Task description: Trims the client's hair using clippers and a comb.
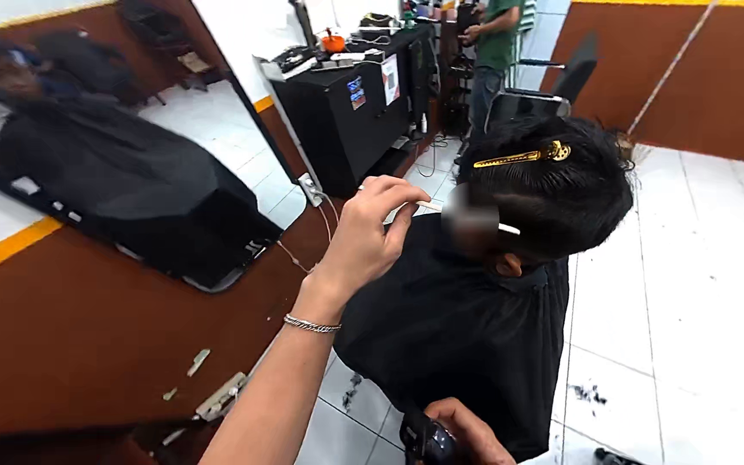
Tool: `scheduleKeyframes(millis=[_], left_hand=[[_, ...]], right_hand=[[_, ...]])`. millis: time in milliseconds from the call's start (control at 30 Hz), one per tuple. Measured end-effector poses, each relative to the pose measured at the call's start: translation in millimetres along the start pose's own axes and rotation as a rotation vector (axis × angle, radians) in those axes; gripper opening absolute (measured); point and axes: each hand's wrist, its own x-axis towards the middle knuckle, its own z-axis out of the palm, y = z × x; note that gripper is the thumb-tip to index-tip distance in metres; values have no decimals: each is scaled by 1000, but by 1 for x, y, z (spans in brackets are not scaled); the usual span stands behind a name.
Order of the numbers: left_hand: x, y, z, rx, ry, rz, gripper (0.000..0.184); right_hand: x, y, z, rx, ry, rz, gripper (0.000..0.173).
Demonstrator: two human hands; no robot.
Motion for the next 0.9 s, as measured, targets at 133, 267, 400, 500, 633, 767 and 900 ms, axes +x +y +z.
scheduleKeyframes(millis=[133,267,400,500,633,767,900], left_hand=[[16,-37,26,-109,-63,69,23],[25,-68,50,-138,-122,152,24],[29,-97,64,-173,-202,279,24],[41,-101,59,-249,-159,365,23],[50,-110,61,-217,-139,423,26],[46,-122,53,-229,-201,470,26],[55,-126,48,-248,-183,477,27]], right_hand=[[8,-1,6,-109,178,-102,53],[8,10,16,-158,378,-188,52],[23,29,26,-232,545,-295,51],[49,36,31,-330,672,-384,51],[101,50,41,-430,785,-551,51],[139,70,54,-403,803,-659,47],[148,83,57,-420,847,-695,46]])
